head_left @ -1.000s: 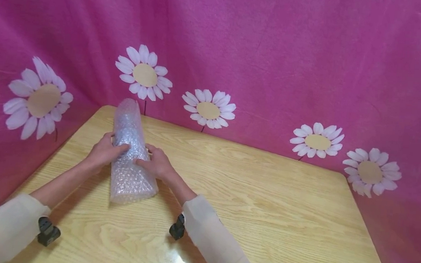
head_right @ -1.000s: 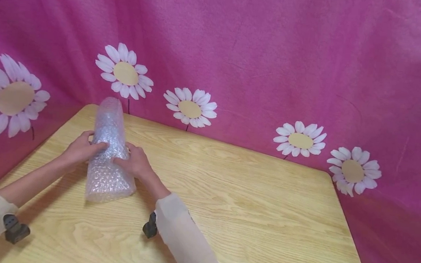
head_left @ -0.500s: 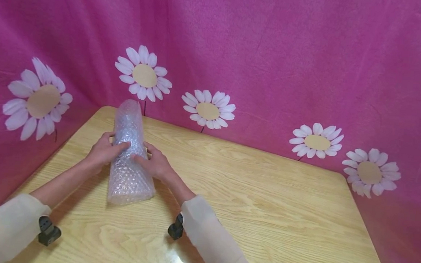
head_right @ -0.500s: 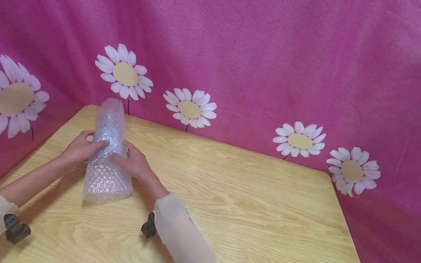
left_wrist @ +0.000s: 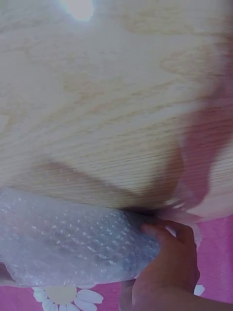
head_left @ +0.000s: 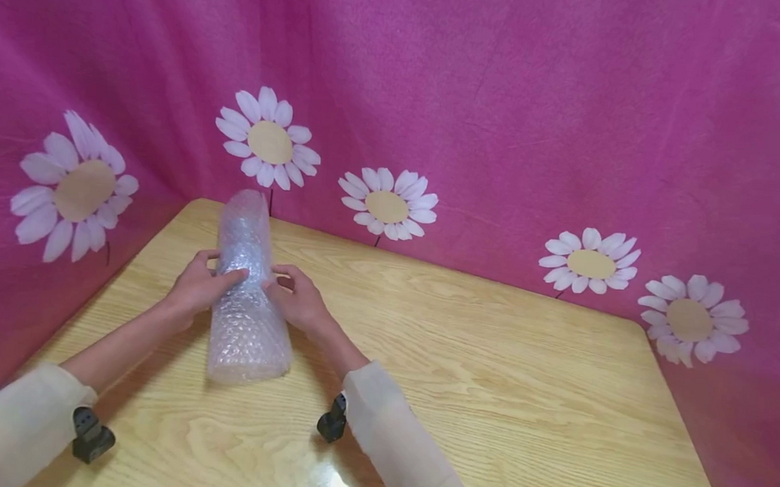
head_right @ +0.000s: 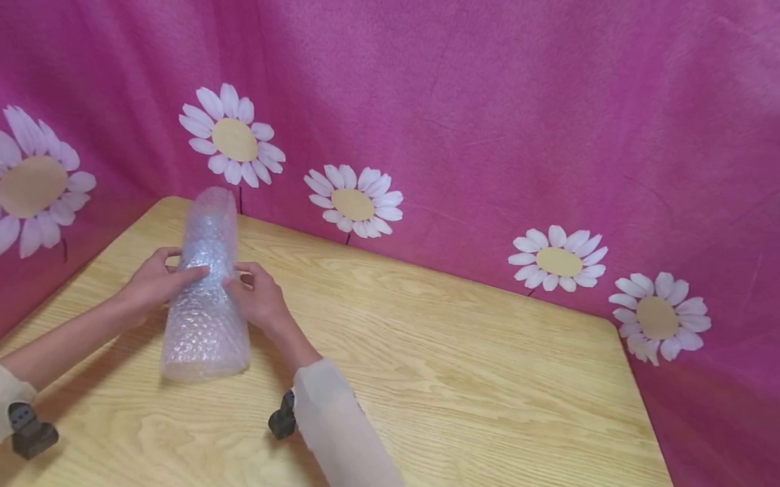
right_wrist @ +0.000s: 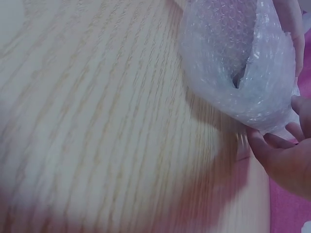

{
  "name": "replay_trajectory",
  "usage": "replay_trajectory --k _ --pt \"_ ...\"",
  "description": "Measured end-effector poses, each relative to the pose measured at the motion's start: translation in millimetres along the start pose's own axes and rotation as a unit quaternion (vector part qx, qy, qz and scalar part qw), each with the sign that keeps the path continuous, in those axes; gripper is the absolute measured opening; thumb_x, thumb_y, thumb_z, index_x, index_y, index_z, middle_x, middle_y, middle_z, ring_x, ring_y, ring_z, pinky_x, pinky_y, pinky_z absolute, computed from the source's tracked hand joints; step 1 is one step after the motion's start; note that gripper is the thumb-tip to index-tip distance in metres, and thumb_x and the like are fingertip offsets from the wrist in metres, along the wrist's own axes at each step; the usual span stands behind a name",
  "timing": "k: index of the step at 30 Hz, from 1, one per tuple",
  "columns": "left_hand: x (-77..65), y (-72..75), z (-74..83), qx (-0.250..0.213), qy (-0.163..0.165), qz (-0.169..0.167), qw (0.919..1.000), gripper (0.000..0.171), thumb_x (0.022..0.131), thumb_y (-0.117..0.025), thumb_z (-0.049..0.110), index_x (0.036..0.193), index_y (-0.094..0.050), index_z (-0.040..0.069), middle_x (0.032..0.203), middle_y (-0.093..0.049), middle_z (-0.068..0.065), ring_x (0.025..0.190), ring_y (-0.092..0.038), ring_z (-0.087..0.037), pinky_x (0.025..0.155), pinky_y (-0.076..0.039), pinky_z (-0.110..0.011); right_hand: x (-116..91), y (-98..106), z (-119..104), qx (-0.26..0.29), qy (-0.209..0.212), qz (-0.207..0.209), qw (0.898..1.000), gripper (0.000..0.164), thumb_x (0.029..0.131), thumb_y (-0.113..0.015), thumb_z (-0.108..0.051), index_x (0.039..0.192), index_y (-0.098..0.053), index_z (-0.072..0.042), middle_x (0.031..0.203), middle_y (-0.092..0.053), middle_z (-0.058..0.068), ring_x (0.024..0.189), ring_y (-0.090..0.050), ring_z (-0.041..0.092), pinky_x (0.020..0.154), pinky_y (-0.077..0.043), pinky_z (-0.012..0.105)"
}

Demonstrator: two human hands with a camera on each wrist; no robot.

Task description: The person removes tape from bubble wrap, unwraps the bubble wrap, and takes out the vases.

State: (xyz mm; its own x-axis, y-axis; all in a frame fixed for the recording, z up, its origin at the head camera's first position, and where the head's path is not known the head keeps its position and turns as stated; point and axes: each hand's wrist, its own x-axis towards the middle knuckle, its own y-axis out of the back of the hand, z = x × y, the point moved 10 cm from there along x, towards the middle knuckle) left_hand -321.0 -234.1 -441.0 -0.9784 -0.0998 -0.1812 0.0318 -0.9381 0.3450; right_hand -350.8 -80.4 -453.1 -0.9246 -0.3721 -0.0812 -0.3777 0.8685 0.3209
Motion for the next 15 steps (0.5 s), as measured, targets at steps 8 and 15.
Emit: replay_trajectory --k 8,15 --pt "-1.5 -2.2 -0.7 0.001 -0.004 0.0 1.0 0.08 0.1 -0.059 0.027 0.152 -0.012 -0.01 0.141 -0.038 -0.042 0.122 -0.051 -0.049 0.097 -0.05 -0.048 1.3 -0.2 8.5 0.019 -0.036 0.014 0.999 0.05 0.097 -0.067 -0.023 0.142 -0.049 -0.013 0.135 -0.06 0.012 0.121 -0.059 0.025 0.096 -0.051 0.038" --pt "-2.7 -5.2 -0.4 -0.005 0.009 0.0 1.0 0.079 0.1 -0.059 0.025 0.154 -0.011 -0.007 0.145 -0.033 -0.041 0.127 -0.046 -0.049 0.102 -0.045 -0.052 0.5 2.3 7.8 -0.009 -0.037 0.006 0.999 0.056 0.097 -0.067 -0.024 0.149 -0.048 -0.012 0.133 -0.061 0.008 0.123 -0.056 0.023 0.096 -0.051 0.035"
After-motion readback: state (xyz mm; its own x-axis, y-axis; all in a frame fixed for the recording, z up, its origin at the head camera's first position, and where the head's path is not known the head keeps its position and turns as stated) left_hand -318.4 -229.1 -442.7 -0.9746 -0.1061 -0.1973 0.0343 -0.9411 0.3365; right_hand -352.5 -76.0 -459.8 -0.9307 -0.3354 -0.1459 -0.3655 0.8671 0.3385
